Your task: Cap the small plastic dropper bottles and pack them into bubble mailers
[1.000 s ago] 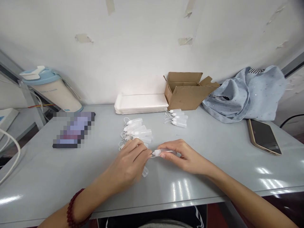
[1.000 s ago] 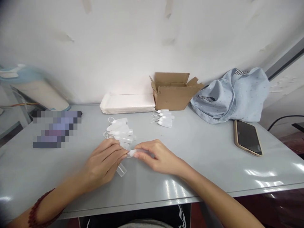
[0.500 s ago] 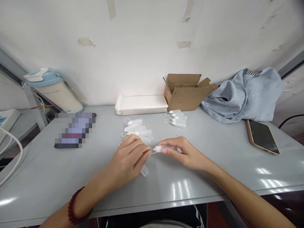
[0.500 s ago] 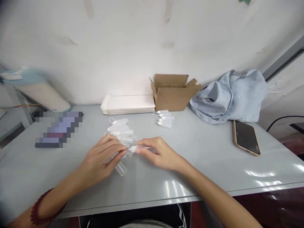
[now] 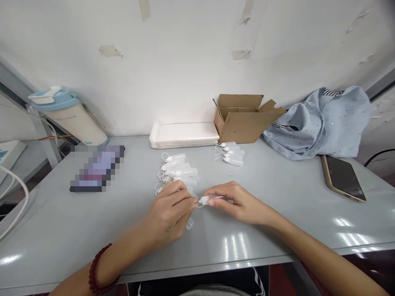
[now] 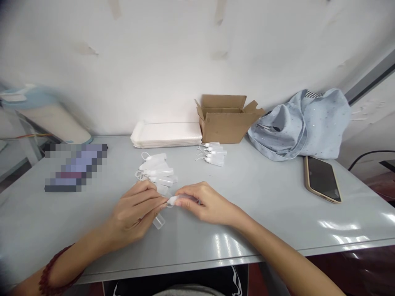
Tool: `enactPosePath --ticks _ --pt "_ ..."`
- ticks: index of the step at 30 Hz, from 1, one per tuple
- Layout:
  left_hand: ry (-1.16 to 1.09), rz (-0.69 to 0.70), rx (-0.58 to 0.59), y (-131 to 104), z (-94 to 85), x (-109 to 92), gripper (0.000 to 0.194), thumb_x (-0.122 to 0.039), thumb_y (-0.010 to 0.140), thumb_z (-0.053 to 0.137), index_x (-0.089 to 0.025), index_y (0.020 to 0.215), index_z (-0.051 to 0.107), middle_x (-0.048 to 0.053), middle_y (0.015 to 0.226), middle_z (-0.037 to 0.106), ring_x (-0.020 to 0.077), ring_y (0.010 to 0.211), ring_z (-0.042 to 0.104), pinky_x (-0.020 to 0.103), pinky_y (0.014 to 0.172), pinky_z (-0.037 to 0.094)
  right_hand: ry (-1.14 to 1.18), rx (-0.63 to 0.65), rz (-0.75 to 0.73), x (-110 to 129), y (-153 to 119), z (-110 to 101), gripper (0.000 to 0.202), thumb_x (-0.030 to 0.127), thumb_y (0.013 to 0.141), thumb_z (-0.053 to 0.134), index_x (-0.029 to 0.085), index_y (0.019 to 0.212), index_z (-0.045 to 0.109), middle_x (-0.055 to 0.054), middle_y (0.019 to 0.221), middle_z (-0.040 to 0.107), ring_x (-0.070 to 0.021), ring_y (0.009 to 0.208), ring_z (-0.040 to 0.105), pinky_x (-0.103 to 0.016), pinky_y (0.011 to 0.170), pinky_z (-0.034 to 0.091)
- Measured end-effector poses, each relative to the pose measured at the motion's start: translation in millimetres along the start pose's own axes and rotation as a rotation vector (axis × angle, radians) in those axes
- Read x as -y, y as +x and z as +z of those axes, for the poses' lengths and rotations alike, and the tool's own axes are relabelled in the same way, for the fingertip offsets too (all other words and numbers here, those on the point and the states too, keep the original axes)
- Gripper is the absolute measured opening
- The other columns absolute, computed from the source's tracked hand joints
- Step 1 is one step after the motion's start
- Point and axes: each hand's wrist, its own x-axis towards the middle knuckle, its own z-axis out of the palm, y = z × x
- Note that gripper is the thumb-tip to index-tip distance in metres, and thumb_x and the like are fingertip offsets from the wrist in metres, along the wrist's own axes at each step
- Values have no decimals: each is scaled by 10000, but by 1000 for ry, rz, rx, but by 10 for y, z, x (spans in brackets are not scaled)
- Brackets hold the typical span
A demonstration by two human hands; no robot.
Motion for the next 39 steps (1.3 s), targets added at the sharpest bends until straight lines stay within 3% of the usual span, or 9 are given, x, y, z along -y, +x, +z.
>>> enactPosePath --ticks 10,17,22,25,31,34,39 --pt "-50 -63 -22 30 -25 2 163 -15 822 550 -140 898 624 51 707 620 172 714 451 315 625 427 -12 -28 9 -7 5 16 268 308 942 442 142 972 650 1 755 596 -101 658 493 -212 621 372" --pt "-57 -171 46 129 -306 121 113 -97 842 577 -172 810 655 16 692 643 161 713 497 316 679 445 -34 -129 60 -27 5 -77 266 355 909 499 183 1087 595 -27 900 637 -138 777 559 -252 694 429" --pt "-79 -316 6 94 -576 337 114 -189 853 587 -223 790 676 1 723 666 174 733 540 317 669 457 -225 -335 95 -143 15 -218 272 335 903 497 186 1124 550 -32 860 618 -146 763 557 -259 641 445" --pt "-99 -341 68 52 -660 445 111 -258 849 602 -266 799 700 -6 728 676 180 740 557 312 660 476 -362 -394 76 -228 14 -291 208 302 899 494 184 1043 587 -53 889 615 -158 772 562 -270 637 460" --pt "-61 -429 255 -16 -694 589 157 -375 852 586 -312 833 728 6 800 702 201 832 600 313 697 523 -618 -419 46 -415 3 -397 173 227 898 457 184 1015 577 -105 999 609 -214 856 584 -351 732 483" --pt "-22 -475 292 -32 -695 612 179 -397 853 576 -308 867 730 18 843 710 214 857 612 317 706 529 -755 -410 124 -477 -8 -458 194 193 879 469 168 1039 575 -125 1017 595 -259 935 566 -387 779 476" --pt "45 -535 299 -21 -711 591 235 -424 850 556 -289 935 728 35 865 706 207 791 633 253 557 500 -856 -400 274 -550 -27 -552 229 140 835 521 146 1054 589 -126 1016 594 -280 968 561 -386 791 473"
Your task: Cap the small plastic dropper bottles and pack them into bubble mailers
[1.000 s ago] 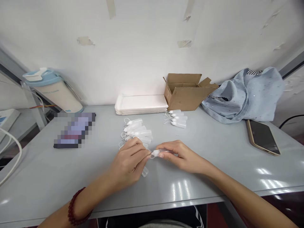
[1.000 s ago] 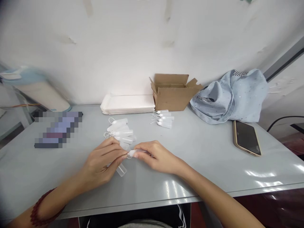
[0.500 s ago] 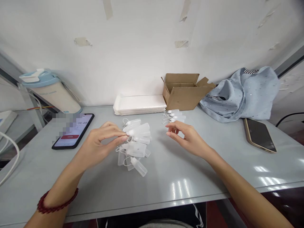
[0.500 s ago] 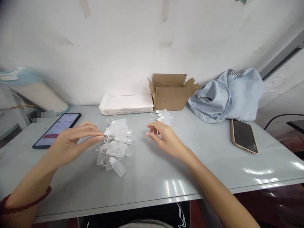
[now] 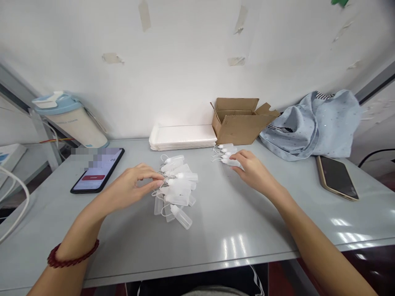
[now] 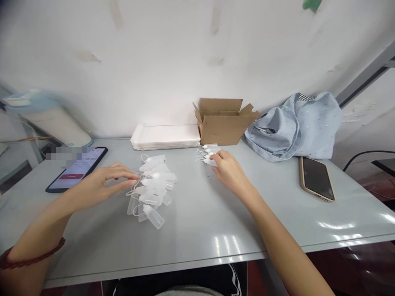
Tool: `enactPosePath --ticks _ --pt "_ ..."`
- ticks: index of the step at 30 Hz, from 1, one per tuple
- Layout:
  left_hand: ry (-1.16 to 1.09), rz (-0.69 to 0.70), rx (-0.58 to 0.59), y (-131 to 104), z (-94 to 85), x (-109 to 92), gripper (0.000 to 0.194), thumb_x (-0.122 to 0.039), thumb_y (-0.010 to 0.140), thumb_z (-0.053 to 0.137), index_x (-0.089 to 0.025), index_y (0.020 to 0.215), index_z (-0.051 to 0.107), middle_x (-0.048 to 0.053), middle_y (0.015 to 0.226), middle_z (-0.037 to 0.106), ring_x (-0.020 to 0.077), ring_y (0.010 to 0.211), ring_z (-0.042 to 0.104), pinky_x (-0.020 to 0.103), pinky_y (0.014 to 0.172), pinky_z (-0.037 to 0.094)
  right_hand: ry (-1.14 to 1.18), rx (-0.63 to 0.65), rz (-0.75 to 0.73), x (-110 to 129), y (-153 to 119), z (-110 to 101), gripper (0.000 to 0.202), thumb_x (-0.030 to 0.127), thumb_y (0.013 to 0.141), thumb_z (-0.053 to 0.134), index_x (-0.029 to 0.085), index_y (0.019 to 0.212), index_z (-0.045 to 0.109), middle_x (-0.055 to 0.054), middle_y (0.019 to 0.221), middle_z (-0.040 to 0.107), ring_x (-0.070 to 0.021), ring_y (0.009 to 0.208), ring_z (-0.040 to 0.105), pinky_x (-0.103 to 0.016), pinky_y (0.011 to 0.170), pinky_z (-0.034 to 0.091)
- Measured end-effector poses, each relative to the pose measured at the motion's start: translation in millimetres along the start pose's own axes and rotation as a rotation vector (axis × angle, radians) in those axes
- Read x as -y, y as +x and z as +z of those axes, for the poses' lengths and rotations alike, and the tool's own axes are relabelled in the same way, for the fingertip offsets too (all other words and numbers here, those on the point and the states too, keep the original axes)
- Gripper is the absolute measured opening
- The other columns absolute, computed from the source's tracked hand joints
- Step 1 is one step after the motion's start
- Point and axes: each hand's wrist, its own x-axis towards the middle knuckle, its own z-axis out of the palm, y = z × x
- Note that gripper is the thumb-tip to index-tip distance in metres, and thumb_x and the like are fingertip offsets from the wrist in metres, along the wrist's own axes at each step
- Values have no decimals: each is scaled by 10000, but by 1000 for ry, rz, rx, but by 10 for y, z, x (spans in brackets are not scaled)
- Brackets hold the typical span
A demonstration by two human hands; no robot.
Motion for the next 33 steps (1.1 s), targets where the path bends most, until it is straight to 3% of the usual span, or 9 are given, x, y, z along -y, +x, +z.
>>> enactPosePath --ticks 9,13,16,20,28,33 --pt "27 -11 -305 5 76 -140 218 -374 855 541 -222 857 697 50 809 692 213 807 571 205 414 388 -65 64 40 -68 9 50 205 125 809 558 152 1002 621 -122 999 628 -259 888 593 -357 746 473" --pt "93 186 -391 20 201 -279 146 -235 872 525 -183 837 656 44 745 663 194 777 539 264 558 450 -101 55 43 -74 23 87 210 135 816 564 136 1018 620 -133 1006 625 -272 939 585 -368 782 471" --pt "116 338 -406 36 303 -362 131 -153 873 515 -173 849 642 29 701 639 172 727 505 307 652 451 -148 -6 -1 -85 42 136 209 154 833 543 144 1027 618 -139 1003 621 -281 951 574 -376 786 469" --pt "108 418 -394 31 408 -415 132 -92 855 525 -165 877 632 36 713 636 168 716 479 314 658 442 -205 -18 -45 -83 60 200 223 136 832 531 153 1037 617 -136 1037 613 -274 919 560 -377 789 460" --pt "150 463 -412 14 470 -444 136 -80 845 532 -167 902 619 42 738 648 173 726 476 322 652 440 -196 6 -58 -47 48 208 214 197 858 520 155 1043 619 -143 1042 601 -292 934 528 -407 792 447" --pt "167 473 -427 19 482 -418 128 -98 852 523 -169 894 621 43 737 653 172 716 493 324 644 442 -134 42 -58 -67 56 194 146 191 848 521 164 931 639 -136 946 629 -292 900 555 -411 750 455"
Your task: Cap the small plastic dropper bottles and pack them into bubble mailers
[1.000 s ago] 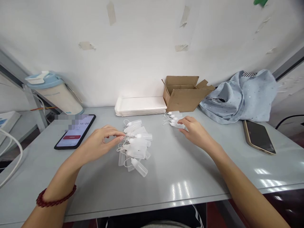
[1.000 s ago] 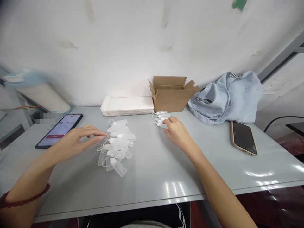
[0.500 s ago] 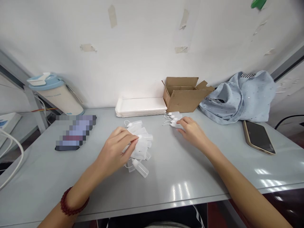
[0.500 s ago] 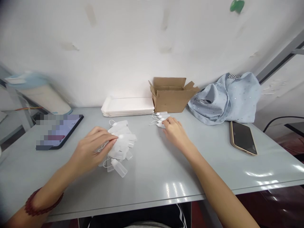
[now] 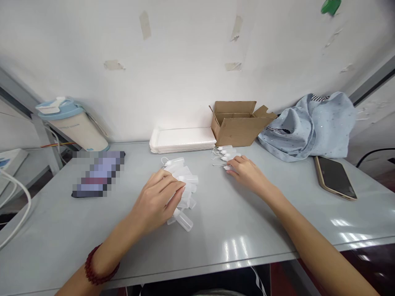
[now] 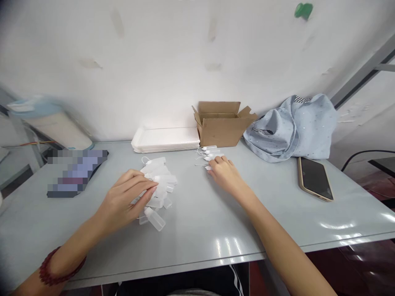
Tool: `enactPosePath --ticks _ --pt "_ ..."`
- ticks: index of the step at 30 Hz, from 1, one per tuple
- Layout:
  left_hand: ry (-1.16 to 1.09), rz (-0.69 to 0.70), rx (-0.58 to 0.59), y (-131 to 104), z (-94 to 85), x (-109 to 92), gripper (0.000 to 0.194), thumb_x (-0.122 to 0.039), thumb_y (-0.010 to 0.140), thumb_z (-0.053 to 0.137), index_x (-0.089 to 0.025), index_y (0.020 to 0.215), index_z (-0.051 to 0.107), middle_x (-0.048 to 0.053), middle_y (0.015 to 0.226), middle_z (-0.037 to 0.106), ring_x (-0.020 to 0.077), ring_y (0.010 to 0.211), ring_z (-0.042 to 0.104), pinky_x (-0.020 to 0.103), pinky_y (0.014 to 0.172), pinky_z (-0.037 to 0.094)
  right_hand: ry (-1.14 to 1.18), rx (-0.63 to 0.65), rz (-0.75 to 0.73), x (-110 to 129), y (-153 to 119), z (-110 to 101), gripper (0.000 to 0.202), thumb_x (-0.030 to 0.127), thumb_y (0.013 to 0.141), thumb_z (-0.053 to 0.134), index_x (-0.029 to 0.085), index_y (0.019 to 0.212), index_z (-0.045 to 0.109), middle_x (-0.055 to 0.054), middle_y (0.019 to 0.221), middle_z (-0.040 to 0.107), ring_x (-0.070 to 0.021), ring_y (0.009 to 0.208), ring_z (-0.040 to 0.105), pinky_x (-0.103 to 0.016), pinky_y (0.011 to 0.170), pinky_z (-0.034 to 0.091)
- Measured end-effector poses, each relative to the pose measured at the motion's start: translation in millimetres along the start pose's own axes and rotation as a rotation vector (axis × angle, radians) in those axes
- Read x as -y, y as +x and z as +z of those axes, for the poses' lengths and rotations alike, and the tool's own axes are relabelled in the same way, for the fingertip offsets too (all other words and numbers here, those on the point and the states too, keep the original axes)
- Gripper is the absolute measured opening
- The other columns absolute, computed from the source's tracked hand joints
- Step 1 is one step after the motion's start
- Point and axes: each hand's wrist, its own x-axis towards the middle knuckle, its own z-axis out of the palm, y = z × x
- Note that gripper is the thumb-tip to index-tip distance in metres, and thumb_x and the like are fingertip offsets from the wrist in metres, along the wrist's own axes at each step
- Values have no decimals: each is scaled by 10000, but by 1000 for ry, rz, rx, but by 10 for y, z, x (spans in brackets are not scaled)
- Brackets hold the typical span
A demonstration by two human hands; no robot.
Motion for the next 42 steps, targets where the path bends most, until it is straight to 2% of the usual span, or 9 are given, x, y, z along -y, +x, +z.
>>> enactPosePath --ticks 5,7,9,14,19,23,29,34,42 --pt "-13 -12 6 1 -6 -16 138 -78 844 534 -170 902 619 45 744 648 177 733 481 332 652 439 167 20 -34 85 -30 -187 134 237 881 494 170 881 610 -76 887 650 -205 864 580 -299 705 465" --pt "-45 -27 9 11 -13 -41 144 -70 841 539 -173 901 621 43 741 643 178 740 478 334 661 440 459 50 10 180 -65 -297 190 312 896 476 176 876 607 -57 873 639 -180 826 570 -247 584 432" --pt "-120 -60 7 25 -23 -69 148 -71 847 537 -175 909 622 36 721 632 173 736 479 324 661 447 672 98 46 288 -105 -391 241 376 903 461 189 870 610 -40 875 627 -162 786 555 -228 528 389" --pt "-303 -244 36 39 -55 -112 152 -144 866 554 -178 995 626 33 764 633 168 789 527 292 669 478 992 218 39 499 -182 -482 245 395 898 481 192 869 616 -14 812 596 -136 735 524 -241 606 395" --pt "-370 -350 94 41 -53 -152 157 -225 884 540 -193 997 644 24 783 644 158 776 568 273 659 491 1020 284 -36 636 -229 -455 201 334 901 495 194 856 633 -4 825 603 -124 753 501 -239 652 394" --pt "-398 -382 148 61 -36 -186 171 -229 909 493 -185 871 654 21 746 647 151 748 554 249 628 469 1017 319 -103 692 -247 -409 188 318 897 505 188 875 639 -3 827 604 -123 769 506 -233 662 392" --pt "-405 -370 191 70 -11 -189 167 -203 907 501 -178 820 642 9 707 621 140 721 531 237 636 441 1062 328 -110 693 -254 -393 202 329 898 507 183 891 647 -6 814 597 -123 753 502 -233 647 385" --pt "-429 -344 214 43 1 -211 148 -168 907 501 -178 877 645 10 722 620 147 755 513 250 671 434 1127 338 -133 699 -262 -421 201 309 909 498 182 891 653 -1 814 608 -117 752 508 -246 694 386" --pt "-453 -299 205 49 1 -227 149 -151 902 503 -168 885 650 28 735 619 157 765 494 263 681 431 1109 357 -156 723 -272 -403 233 345 915 481 194 933 657 -9 825 602 -125 760 512 -258 704 398"
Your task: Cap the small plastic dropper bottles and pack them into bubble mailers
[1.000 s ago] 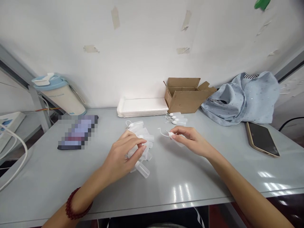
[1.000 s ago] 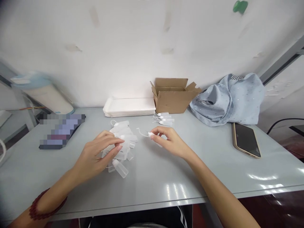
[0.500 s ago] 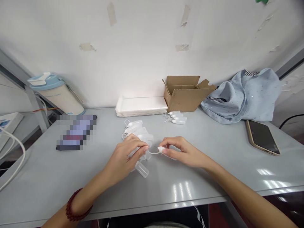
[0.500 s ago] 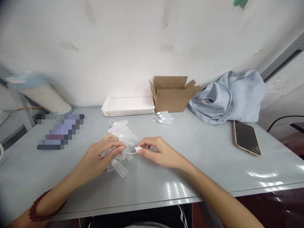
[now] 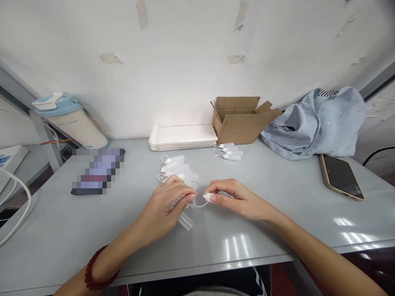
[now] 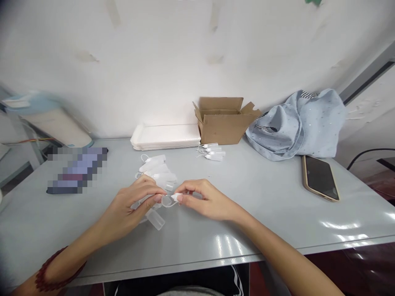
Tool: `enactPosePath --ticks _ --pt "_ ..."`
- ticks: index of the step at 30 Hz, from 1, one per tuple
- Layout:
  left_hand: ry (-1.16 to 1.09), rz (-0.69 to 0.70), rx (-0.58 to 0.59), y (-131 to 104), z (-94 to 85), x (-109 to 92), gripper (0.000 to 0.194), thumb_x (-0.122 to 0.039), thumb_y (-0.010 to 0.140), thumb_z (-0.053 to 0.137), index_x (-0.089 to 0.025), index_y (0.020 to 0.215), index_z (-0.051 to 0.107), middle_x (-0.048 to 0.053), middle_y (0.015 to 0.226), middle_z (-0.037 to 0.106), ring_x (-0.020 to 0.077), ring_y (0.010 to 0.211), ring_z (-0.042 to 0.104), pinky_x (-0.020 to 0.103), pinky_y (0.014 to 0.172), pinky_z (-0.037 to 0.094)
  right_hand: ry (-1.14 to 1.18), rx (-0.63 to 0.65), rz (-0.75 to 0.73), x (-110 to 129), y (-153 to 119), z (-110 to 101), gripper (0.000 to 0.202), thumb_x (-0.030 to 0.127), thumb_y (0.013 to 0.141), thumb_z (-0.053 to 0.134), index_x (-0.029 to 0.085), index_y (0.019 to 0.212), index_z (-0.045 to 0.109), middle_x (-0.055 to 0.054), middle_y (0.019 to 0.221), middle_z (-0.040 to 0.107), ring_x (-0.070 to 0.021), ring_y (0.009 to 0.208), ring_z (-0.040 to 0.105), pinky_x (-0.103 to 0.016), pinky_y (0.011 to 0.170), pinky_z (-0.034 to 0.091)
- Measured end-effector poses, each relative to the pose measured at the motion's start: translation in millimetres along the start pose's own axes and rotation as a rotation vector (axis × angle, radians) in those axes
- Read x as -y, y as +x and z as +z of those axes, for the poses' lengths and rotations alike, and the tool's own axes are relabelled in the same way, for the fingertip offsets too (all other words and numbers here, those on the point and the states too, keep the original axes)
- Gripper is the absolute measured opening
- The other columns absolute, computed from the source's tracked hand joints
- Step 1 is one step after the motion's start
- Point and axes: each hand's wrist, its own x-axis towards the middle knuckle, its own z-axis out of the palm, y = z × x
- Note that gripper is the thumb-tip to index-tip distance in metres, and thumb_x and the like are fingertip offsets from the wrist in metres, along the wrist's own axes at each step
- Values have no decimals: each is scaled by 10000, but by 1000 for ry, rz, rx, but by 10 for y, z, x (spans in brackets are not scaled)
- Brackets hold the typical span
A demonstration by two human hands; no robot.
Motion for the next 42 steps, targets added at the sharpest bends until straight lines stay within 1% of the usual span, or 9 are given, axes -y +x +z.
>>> enactPosePath --ticks 7,11,16,19,27,34,36,39,42 --pt "-31 -35 19 -23 -8 -37 156 -157 906 499 -165 855 647 22 718 602 149 760 491 251 667 430 -10 21 -13 18 2 -1 245 356 924 468 196 968 648 -15 858 602 -132 794 519 -265 738 414" --pt "-51 -60 15 -24 -15 -53 161 -168 908 499 -171 863 654 16 713 595 139 742 500 238 648 430 -3 29 -15 27 -6 3 248 361 924 467 197 964 649 -13 848 596 -129 783 517 -265 732 416" --pt "-71 -75 -1 -16 -12 -64 169 -170 907 499 -176 854 659 13 711 603 139 740 509 244 669 437 10 40 -15 22 -9 14 232 346 925 471 199 969 646 -11 857 593 -128 789 519 -263 733 410" --pt "-66 -83 9 -13 -15 -71 166 -170 903 504 -175 852 662 13 707 598 140 733 513 244 658 437 22 42 -17 18 -4 13 226 344 926 473 201 959 646 -6 854 590 -124 784 516 -255 717 398" --pt "-68 -92 12 0 -29 -89 177 -186 904 498 -183 844 664 20 715 610 144 734 521 247 658 447 50 27 -3 22 0 11 234 345 930 464 200 964 644 -11 878 609 -128 794 526 -256 712 391" --pt "-77 -73 -7 -7 -23 -85 168 -182 900 507 -184 834 662 16 704 603 140 722 521 242 647 449 105 22 -44 21 -3 16 219 313 929 466 183 955 640 -17 867 609 -129 807 539 -261 747 409" --pt "-76 -63 -13 -4 -21 -82 164 -177 898 510 -186 842 664 15 701 601 140 719 519 242 643 448 116 23 -28 20 -7 20 218 314 928 468 179 956 637 -9 820 593 -122 764 535 -254 715 412" --pt "-71 -49 -17 1 -16 -77 158 -166 895 515 -184 845 663 13 691 597 140 716 514 242 641 445 144 42 10 18 -16 28 230 329 929 466 171 959 629 12 743 549 -93 649 498 -227 616 394" --pt "-50 -27 -17 -3 -4 -69 153 -157 894 514 -180 843 656 18 685 594 146 718 505 249 632 441 144 42 15 12 -15 37 242 343 928 470 166 957 632 21 732 534 -74 602 444 -211 571 363"
